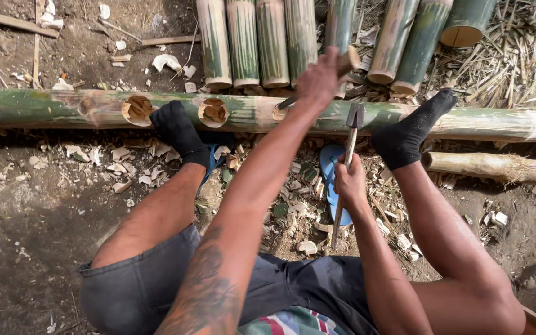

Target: The person sits on the ground and uses a hammer and chisel to carve circular holes into a large bamboo log. They repeatedly insert smaller bamboo segments into the holes to check fit, then continue chiseling to enlarge the openings.

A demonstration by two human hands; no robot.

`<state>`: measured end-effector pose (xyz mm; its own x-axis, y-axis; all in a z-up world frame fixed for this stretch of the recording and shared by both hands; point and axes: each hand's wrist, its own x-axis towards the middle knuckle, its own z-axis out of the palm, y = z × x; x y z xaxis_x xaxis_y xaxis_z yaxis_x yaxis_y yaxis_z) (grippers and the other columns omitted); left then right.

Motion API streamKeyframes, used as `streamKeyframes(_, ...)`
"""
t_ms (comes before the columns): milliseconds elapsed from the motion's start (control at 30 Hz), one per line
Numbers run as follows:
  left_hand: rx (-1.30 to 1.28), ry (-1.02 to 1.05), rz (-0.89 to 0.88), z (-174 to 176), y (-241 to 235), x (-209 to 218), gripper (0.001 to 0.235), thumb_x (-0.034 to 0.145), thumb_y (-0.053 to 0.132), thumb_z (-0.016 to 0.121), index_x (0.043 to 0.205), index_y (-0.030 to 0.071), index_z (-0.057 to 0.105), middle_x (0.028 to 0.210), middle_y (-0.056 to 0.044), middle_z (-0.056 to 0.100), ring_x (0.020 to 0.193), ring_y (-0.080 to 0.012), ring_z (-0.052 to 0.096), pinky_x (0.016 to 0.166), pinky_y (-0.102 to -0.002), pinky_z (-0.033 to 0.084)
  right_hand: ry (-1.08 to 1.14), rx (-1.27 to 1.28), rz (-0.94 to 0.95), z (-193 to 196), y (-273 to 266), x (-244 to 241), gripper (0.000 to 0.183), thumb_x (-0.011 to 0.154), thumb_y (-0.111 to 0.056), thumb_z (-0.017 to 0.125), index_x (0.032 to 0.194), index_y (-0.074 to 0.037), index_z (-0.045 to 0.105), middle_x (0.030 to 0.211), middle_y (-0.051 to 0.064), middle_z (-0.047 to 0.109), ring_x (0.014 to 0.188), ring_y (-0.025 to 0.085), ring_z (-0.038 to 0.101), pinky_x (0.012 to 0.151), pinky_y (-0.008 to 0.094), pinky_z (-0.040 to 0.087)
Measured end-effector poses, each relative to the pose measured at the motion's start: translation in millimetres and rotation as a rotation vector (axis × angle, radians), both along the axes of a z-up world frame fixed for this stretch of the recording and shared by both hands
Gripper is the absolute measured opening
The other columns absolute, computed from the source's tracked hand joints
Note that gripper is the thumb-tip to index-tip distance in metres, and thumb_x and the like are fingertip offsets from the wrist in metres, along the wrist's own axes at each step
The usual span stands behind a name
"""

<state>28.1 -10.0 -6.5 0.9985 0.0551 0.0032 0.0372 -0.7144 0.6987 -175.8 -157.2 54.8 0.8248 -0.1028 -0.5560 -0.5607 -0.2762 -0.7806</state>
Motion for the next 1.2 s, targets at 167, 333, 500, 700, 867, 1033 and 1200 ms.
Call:
streamKeyframes(167, -0.540, -0.467, 0.137, -9, 84, -37, 0.062, 0.098, 0.044, 0.076, 0.143, 0.015, 0.045, 0.130, -0.008, 0.067, 0.118, -0.0254, 0.070, 0.088, -0.034, 0.067, 0.042, -0.019, -0.011, 3, -13, -12, 0.007, 0.098, -0.005, 0.051, 0.103, -0.007, 0.047, 0.066, 0.001, 0.049, 0.045, 0.011, 0.045, 0.037, 0.028, 0.039)
streamKeyframes(333, -0.871, -0.157, 0.043, 13, 98, -43, 0.065, 0.083, 0.033, 0.089, 0.132, 0.006, 0.054, 0.118, -0.012, 0.069, 0.109, -0.0273, 0.077, 0.090, -0.038, 0.068, 0.020, -0.003, 0.012, 12, -14, -11, 0.006, 0.098, -0.004, 0.051, 0.102, -0.006, 0.048, 0.066, 0.001, 0.049, 0.046, 0.010, 0.046, 0.037, 0.027, 0.039)
streamKeyframes(500, -0.737, -0.205, -0.122, 17, 64, -31, 0.068, 0.085, 0.027, 0.084, 0.138, 0.004, 0.049, 0.119, -0.015, 0.072, 0.111, -0.0279, 0.075, 0.103, -0.041, 0.065, -0.001, 0.020, -0.019, 24, -29, -15, 0.007, 0.098, -0.002, 0.050, 0.103, -0.007, 0.048, 0.065, 0.001, 0.048, 0.045, 0.011, 0.044, 0.036, 0.027, 0.037)
streamKeyframes(700, -0.652, -0.264, -0.113, 4, 57, -28, 0.065, 0.088, 0.031, 0.083, 0.137, 0.005, 0.049, 0.119, -0.016, 0.073, 0.110, -0.0272, 0.078, 0.099, -0.040, 0.065, -0.094, -0.078, 0.019, 44, -44, -13, 0.005, 0.100, -0.003, 0.051, 0.102, -0.007, 0.049, 0.069, 0.000, 0.051, 0.049, 0.009, 0.049, 0.040, 0.024, 0.042)
streamKeyframes(867, -0.630, -0.218, -0.122, 2, 49, -54, 0.066, 0.088, 0.045, 0.080, 0.133, 0.008, 0.050, 0.121, -0.016, 0.070, 0.110, -0.0285, 0.076, 0.086, -0.035, 0.068, -0.086, -0.029, -0.030, 59, -44, -4, 0.007, 0.099, -0.003, 0.053, 0.102, -0.007, 0.048, 0.070, 0.001, 0.051, 0.049, 0.009, 0.047, 0.039, 0.025, 0.039)
streamKeyframes(1033, -0.696, -0.219, -0.209, 12, 58, -41, 0.075, 0.083, 0.045, 0.086, 0.133, 0.003, 0.049, 0.122, -0.022, 0.067, 0.113, -0.0355, 0.070, 0.095, -0.043, 0.065, -0.336, -0.166, 0.112, 93, -48, 11, 0.011, 0.103, 0.001, 0.047, 0.110, -0.007, 0.048, 0.082, 0.000, 0.052, 0.059, 0.008, 0.051, 0.044, 0.023, 0.045)
streamKeyframes(1200, -0.561, -0.022, -0.323, 16, 44, -32, 0.053, 0.087, 0.035, 0.085, 0.126, 0.016, 0.054, 0.120, -0.010, 0.071, 0.111, -0.0261, 0.074, 0.095, -0.036, 0.063, -0.651, -0.209, 0.091, 119, -49, 32, 0.029, 0.101, 0.004, 0.047, 0.129, -0.005, 0.044, 0.080, 0.002, 0.046, 0.058, 0.012, 0.047, 0.045, 0.025, 0.039)
